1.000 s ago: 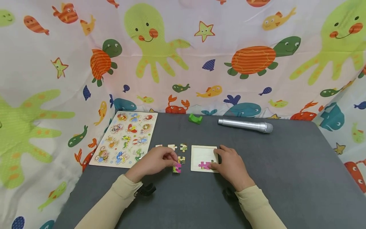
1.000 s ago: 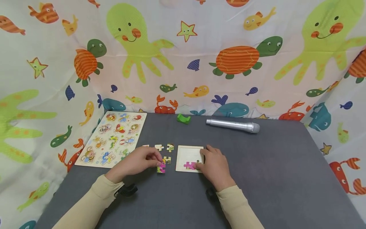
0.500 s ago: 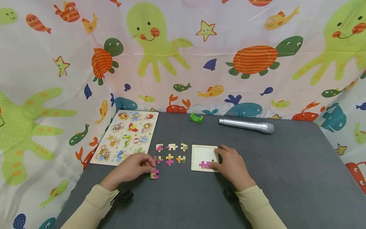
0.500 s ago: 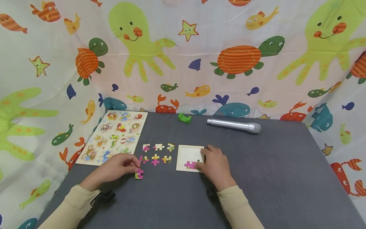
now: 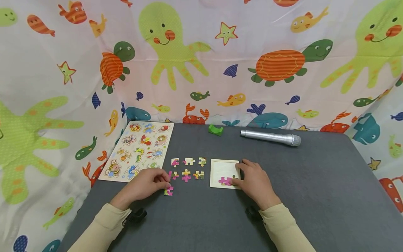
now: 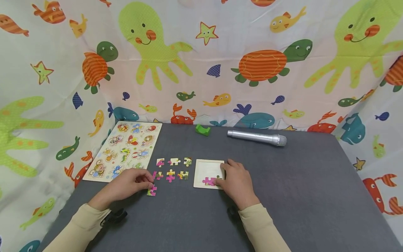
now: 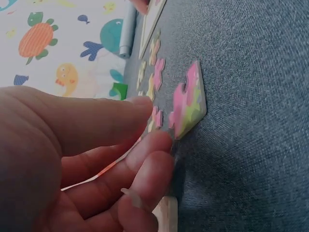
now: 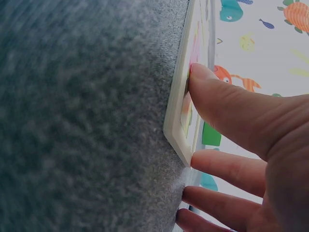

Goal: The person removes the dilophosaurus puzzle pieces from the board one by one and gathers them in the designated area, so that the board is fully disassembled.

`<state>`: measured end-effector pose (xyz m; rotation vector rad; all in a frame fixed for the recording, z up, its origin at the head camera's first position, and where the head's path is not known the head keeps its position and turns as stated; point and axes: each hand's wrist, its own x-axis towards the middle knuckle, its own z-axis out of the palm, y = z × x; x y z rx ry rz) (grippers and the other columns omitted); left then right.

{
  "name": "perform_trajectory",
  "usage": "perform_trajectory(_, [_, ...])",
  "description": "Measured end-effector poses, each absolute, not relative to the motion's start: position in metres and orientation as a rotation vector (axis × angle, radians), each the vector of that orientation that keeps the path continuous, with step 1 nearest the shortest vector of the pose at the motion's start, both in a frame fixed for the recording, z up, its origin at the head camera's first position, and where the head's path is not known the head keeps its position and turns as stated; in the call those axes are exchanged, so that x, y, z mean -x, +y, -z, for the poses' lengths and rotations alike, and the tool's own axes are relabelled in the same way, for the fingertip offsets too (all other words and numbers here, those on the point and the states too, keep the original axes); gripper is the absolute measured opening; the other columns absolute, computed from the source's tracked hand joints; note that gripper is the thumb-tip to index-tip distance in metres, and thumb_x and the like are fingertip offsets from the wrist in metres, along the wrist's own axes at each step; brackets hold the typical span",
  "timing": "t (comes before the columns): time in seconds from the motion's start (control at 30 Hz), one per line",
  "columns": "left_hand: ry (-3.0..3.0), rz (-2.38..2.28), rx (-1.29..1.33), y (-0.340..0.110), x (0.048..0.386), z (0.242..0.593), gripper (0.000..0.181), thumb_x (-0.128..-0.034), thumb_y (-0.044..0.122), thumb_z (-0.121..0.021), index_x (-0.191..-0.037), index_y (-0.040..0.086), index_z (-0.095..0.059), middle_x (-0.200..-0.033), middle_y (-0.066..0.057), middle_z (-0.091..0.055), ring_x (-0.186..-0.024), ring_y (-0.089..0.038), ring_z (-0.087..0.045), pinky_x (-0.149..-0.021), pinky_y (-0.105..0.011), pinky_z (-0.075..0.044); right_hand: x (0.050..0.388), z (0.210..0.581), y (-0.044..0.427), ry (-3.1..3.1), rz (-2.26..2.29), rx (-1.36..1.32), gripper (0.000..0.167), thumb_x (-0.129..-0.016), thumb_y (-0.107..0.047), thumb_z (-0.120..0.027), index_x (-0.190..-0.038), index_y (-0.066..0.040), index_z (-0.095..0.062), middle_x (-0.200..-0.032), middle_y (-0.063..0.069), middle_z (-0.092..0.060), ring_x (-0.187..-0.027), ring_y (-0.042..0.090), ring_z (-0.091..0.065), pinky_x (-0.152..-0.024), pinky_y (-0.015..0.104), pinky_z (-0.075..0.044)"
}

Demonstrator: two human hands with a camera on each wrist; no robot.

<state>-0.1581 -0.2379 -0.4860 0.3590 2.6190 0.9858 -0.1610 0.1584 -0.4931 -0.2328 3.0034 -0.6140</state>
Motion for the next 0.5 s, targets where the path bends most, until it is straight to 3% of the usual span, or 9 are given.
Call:
perform_trajectory(0.23, [2.714,-0.964,-0.354,-0.216,0.157,0.477,0.005,-0.0997,0.027,-0.080,-0.099,0.024,-0.076,-0.084,0.006,-0.070,-0.077,-0.013,-0.062,-0.070,-0.029,-0.051,0.161,0.494,0.159,3.009,0.598,0.227,0.062,-0.092,-0.036,-0.086,-0.143,-0.005,-0.069,-0.159,0.026,-0.055,-0.146,0.050,-0.052,-0.114,0.069,-0.044])
perform_trajectory(0.5, [2.715,-0.935,-0.628,-0.146,0.169,0.472,0.004,-0.0986,0.028,-0.081,-0.098,0.027,-0.077,-0.084,0.014,-0.068,-0.075,-0.007,-0.062,-0.071,-0.028,-0.052,0.161,0.496,0.158,3.024,0.603,0.235,0.061,-0.091,-0.036,-0.086,-0.141,-0.005,-0.069,-0.159,0.026,-0.055,-0.146,0.049,-0.052,-0.114,0.069,-0.044])
